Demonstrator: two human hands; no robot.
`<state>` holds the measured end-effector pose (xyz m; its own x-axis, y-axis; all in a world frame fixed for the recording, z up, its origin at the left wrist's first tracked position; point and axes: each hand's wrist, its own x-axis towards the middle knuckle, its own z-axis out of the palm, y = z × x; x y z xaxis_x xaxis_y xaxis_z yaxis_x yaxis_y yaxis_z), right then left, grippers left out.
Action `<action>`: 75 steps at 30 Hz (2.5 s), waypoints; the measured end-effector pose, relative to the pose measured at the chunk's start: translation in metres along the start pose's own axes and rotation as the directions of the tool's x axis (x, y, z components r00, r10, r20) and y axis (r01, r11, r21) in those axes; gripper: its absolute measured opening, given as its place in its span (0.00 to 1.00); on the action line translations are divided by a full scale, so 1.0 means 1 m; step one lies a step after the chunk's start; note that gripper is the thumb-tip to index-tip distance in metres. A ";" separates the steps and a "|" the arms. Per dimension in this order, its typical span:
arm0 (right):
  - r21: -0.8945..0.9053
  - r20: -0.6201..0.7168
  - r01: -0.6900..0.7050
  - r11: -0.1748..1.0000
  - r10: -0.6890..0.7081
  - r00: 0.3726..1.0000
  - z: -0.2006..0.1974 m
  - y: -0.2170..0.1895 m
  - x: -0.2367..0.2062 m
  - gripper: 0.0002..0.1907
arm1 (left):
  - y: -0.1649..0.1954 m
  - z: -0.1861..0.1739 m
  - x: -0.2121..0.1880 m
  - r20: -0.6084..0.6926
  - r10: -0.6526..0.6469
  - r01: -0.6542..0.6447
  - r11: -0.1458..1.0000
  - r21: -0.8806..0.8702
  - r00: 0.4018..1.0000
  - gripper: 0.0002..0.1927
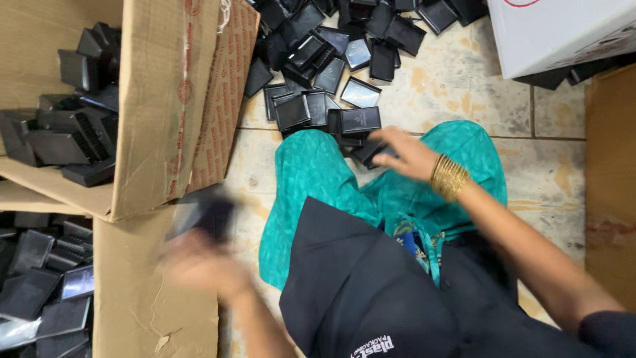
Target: The person sits on the floor among piles of black plastic boxes, picks up boxes one at a time, opens them and fits the lids onto the bases, then places the closed boxes into a cardboard carton. They continue handling boxes from the floor pile and stacking them into the cartons around them.
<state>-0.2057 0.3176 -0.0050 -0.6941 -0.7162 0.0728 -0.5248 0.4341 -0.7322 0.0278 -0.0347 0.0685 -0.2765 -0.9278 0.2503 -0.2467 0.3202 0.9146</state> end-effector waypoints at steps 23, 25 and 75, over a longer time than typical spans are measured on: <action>-0.202 -0.270 -0.110 0.973 0.053 0.961 0.014 0.021 0.057 0.29 | 0.047 0.301 -0.034 0.743 0.224 -0.745 0.442 0.500 0.631 0.33; -0.219 -0.243 -0.141 0.965 0.086 0.966 0.013 0.015 0.063 0.26 | 0.051 0.298 -0.026 0.797 0.144 -0.708 0.568 0.419 0.587 0.27; 0.018 -0.612 -0.182 0.983 0.155 0.776 0.018 0.048 -0.038 0.14 | -0.020 0.287 -0.010 0.717 0.491 -0.767 0.635 0.094 0.494 0.37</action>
<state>-0.1957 0.3558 -0.0552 -0.9212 -0.1543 0.3573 -0.3808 0.5473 -0.7453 -0.2312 0.0235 -0.0434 -0.9241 -0.1645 0.3450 -0.0321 0.9329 0.3587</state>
